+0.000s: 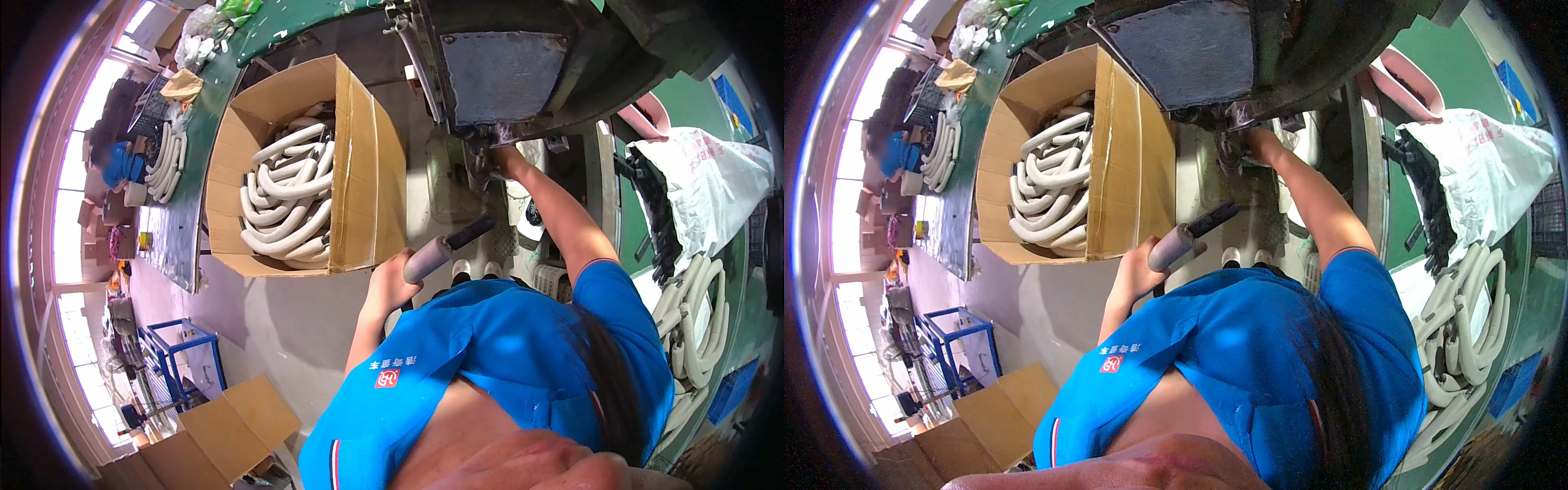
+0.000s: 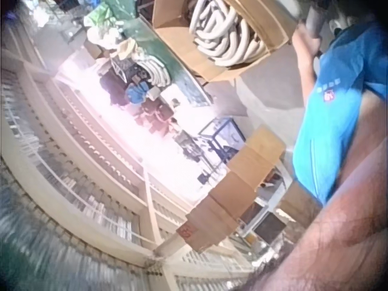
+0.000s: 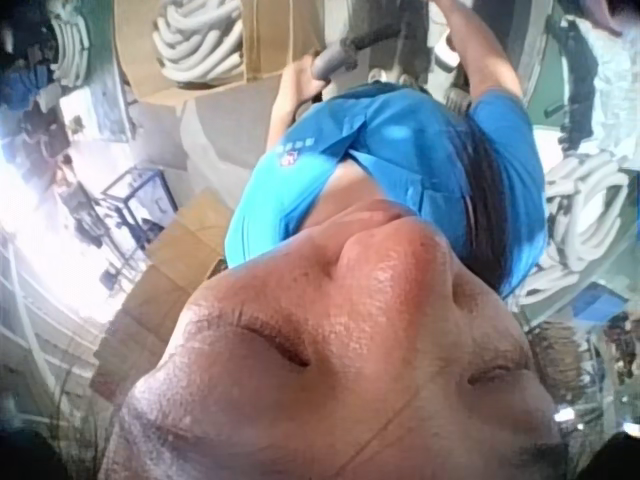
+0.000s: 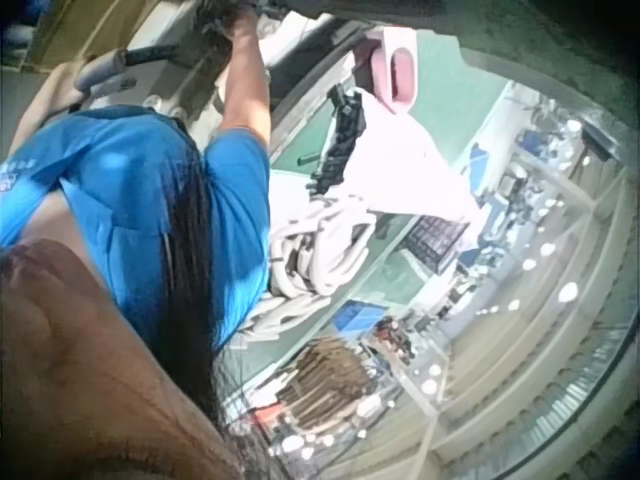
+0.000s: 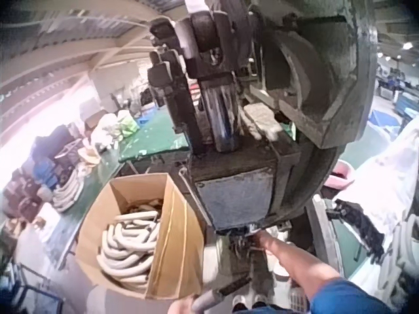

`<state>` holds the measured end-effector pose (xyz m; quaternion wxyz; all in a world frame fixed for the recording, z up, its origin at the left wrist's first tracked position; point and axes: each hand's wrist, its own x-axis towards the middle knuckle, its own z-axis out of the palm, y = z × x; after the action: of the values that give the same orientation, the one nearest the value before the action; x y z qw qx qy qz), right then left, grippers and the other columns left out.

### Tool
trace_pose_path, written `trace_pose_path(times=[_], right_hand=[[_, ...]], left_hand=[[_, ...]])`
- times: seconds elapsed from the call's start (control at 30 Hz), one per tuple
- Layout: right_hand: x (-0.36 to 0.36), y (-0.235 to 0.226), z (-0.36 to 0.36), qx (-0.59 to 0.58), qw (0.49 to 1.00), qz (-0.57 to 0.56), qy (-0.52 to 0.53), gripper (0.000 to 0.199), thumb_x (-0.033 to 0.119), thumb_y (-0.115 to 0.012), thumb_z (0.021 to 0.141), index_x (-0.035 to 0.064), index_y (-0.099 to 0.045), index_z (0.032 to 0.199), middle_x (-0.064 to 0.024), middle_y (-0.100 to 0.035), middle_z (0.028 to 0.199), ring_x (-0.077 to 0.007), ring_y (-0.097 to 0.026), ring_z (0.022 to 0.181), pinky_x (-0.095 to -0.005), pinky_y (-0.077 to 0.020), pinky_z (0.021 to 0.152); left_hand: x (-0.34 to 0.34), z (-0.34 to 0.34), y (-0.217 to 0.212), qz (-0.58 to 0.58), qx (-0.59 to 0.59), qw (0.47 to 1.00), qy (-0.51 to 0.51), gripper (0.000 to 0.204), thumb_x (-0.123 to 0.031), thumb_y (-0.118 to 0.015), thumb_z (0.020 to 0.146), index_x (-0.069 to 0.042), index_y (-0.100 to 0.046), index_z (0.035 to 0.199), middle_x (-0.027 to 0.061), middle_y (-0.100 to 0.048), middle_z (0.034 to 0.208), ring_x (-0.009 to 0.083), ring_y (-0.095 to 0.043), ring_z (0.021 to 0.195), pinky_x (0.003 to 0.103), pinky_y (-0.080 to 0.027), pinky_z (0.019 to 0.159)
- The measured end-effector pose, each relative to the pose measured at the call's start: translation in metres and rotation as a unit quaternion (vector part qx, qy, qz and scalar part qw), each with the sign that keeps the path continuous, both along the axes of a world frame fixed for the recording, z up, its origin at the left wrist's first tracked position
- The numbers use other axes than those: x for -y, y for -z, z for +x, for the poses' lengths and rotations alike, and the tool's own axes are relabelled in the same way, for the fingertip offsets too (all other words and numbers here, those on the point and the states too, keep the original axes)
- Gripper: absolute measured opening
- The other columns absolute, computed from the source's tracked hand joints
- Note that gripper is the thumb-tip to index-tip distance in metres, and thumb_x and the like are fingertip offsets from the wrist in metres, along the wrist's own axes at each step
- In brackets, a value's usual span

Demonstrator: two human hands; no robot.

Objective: The person repeatedly picks up a white hose and a black plastic clip, inserts the clip into the hose end, and places the assembled unit into a cardboard box. The person continues this repetitive assembly process throughout the clip.

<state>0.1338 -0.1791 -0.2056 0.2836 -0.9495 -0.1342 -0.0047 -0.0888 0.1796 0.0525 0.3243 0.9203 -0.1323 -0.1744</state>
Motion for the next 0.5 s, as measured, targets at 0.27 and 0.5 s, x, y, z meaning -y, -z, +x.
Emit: trace_pose_path(times=[0.27, 0.5], right_hand=[[0.005, -0.082, -0.025, 0.027, 0.984, 0.061, 0.165, 0.022, 0.016, -0.056, 0.084, 0.0006, -0.061, 0.098, -0.0266, -0.062, 0.1, -0.0425, -0.06, 0.094, -0.0471, -0.0485, 0.077], [0.016, -0.122, -0.023, -0.251, 0.707, 0.602, 0.275, 0.011, 0.011, -0.057, 0.09, 0.0034, -0.06, 0.097, -0.0128, -0.064, 0.094, -0.0247, -0.065, 0.084, -0.0317, -0.0574, 0.078]], left_hand=[[0.005, -0.003, -0.007, 0.02, -0.021, 0.999, -0.018, 0.033, -0.016, -0.063, 0.066, -0.007, -0.058, 0.097, 0.0195, -0.064, 0.087, 0.0407, -0.06, 0.088, 0.045, -0.049, 0.077], [0.006, -0.003, -0.007, 0.004, 0.007, 1.0, -0.013, 0.037, -0.019, -0.066, 0.066, -0.005, -0.057, 0.099, 0.0224, -0.064, 0.084, 0.0406, -0.063, 0.084, 0.043, -0.051, 0.072]])
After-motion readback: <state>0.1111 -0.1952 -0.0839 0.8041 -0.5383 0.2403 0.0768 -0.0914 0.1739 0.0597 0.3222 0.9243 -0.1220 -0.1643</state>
